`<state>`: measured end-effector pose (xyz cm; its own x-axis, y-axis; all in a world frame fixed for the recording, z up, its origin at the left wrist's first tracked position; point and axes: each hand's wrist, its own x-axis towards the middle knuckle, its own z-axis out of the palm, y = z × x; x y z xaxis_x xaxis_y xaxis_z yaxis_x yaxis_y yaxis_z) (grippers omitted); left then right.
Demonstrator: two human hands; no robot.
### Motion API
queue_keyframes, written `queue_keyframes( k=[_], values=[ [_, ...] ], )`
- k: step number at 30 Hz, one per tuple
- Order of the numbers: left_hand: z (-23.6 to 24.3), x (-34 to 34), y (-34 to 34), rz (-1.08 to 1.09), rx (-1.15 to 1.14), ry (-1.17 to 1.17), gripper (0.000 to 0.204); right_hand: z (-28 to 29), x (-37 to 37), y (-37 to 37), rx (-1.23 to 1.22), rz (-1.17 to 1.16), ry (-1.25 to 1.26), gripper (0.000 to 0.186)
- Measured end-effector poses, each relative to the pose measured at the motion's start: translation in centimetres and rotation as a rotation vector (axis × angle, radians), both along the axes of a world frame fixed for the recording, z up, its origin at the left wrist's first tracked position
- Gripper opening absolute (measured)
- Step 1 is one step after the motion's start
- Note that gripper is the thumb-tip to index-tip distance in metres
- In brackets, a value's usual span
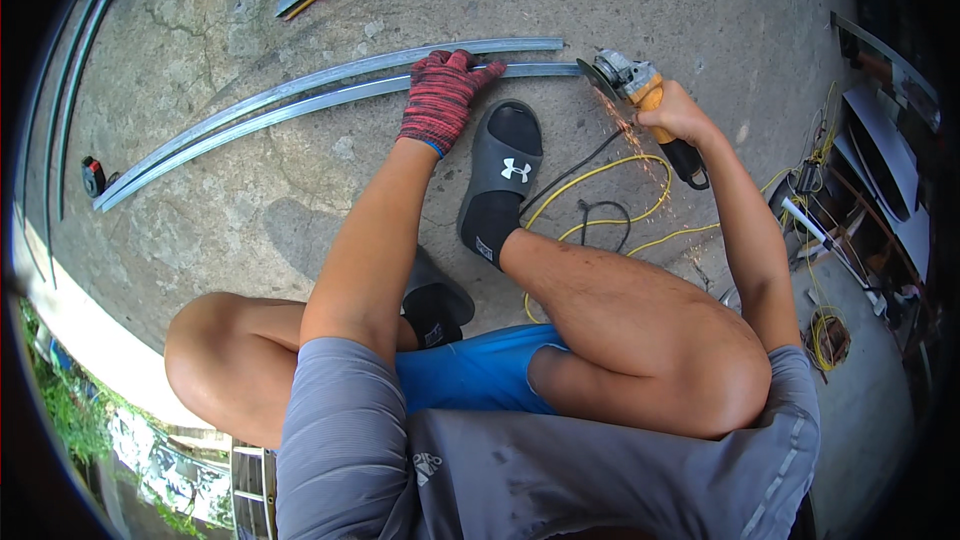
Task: The recorder uses an angle grinder to cut and trim metal square tubing, using a speed square to measure and mark lines.
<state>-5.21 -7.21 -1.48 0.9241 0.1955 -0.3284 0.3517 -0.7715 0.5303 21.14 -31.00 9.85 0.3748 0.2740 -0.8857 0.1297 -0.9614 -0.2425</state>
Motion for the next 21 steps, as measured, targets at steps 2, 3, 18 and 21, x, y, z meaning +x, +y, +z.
queue_keyframes(
  k=[2,3,18,21],
  values=[
    [-0.2,-0.2,-0.1,0.0,-0.011,-0.022,0.04,0.1,0.0,0.3,-0.023,-0.005,0.006,0.037],
    [-0.2,-0.1,-0.1,0.0,-0.012,-0.023,0.04,-0.1,0.2,0.1,-0.016,0.008,0.003,0.037],
    [0.8,0.5,0.1,0.028,-0.035,0.076,0.04,-0.8,0.3,0.0,0.021,0.017,-0.011,0.032],
    [0.6,0.2,0.1,0.008,-0.005,0.016,0.039,-0.7,0.2,0.1,0.022,0.018,-0.017,0.031]
  ],
)
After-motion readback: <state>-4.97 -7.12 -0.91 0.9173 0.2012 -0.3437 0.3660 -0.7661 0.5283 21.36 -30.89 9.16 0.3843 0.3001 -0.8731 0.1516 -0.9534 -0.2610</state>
